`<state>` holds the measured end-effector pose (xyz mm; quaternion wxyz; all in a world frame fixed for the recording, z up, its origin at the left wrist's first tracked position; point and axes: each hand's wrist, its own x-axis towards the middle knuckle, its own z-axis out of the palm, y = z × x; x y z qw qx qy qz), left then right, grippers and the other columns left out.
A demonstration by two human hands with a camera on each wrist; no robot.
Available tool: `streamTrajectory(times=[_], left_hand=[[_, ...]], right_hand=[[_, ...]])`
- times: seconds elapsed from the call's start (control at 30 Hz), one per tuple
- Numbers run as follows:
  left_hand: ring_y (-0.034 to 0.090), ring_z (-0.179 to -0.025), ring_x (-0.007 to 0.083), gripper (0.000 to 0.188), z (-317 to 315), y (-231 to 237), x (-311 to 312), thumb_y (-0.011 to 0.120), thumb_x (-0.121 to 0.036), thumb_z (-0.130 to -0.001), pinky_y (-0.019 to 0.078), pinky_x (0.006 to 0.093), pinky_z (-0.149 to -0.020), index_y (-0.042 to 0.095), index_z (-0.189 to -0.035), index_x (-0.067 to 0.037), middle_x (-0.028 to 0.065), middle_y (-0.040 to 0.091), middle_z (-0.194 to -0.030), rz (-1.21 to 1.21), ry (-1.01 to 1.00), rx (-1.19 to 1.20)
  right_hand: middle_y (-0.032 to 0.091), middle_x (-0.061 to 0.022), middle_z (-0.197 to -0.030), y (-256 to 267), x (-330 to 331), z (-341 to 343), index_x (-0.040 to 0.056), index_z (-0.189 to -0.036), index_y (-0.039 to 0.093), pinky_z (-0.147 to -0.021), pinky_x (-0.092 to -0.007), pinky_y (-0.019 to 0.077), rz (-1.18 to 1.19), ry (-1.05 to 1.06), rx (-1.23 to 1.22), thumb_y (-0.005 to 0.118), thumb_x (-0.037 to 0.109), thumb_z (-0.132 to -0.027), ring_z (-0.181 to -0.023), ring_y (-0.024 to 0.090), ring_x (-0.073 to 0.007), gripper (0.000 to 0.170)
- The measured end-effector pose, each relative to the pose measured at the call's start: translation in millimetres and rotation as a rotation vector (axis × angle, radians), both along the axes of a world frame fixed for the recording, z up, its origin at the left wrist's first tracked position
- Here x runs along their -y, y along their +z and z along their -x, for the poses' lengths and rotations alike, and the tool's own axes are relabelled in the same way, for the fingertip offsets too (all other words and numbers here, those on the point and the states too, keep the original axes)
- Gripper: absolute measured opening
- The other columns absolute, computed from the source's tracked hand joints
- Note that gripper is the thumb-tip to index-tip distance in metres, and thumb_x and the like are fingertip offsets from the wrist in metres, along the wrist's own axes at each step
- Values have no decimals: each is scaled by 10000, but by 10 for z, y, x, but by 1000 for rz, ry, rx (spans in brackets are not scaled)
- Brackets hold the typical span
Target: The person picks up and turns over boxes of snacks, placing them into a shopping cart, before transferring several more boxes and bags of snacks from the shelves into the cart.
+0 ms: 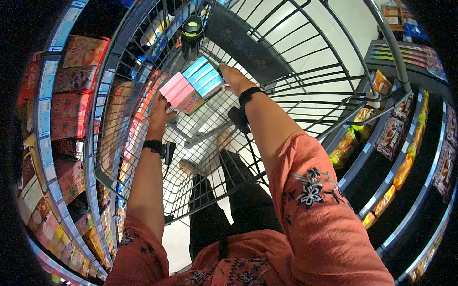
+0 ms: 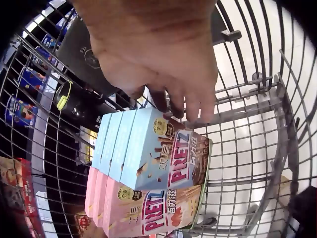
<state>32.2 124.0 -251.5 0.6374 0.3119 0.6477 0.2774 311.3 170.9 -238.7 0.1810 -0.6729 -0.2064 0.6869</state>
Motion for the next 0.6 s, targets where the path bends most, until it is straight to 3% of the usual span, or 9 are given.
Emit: streamTrajectory(times=[0.1, 0.2, 0.3, 0.43, 0.6], left_hand=[[425, -1319, 365, 703, -62, 47, -9, 424, -544, -931, 459, 560, -922, 295, -1499, -152, 103, 316, -1543, 110, 85, 121], [369, -1352, 395, 806, -111, 15, 3, 398, -667, -907, 444, 579, -957, 266, -1517, -158, 135, 276, -1554, 181, 196, 163], [360, -1355, 409, 828, -87, -166, 75, 384, -691, -912, 436, 591, -983, 258, -1523, -149, 157, 255, -1554, 181, 212, 200], [374, -1354, 369, 751, -118, -343, 101, 363, -640, -948, 458, 578, -982, 298, -1503, -138, 166, 346, -1502, 216, 254, 219], [434, -1273, 313, 658, -142, -438, 127, 368, -616, -949, 405, 551, -1000, 398, -1421, -158, 109, 426, -1442, 225, 209, 180]], right_hand=[[465, -136, -1417, -64, -58, 29, 54, -1395, 454, -1046, -429, 409, 33, -6, -10, 392, 452, -1013, -1274, 451, -273, 556], [447, -127, -1434, -145, -74, 53, 59, -1407, 440, -1053, -430, 396, 60, -22, -35, 370, 457, -1022, -1291, 433, -269, 559], [428, -118, -1456, -252, -76, 59, 63, -1425, 421, -1058, -430, 383, 86, -45, -62, 348, 472, -1027, -1304, 417, -264, 576], [396, -108, -1492, -257, -124, 100, 87, -1456, 391, -1075, -436, 344, 77, 6, -66, 320, 519, -1022, -1343, 377, -268, 616], [326, -118, -1544, -180, -152, 93, 105, -1483, 352, -1109, -430, 310, 64, 117, -65, 309, 535, -1019, -1419, 288, -285, 633]])
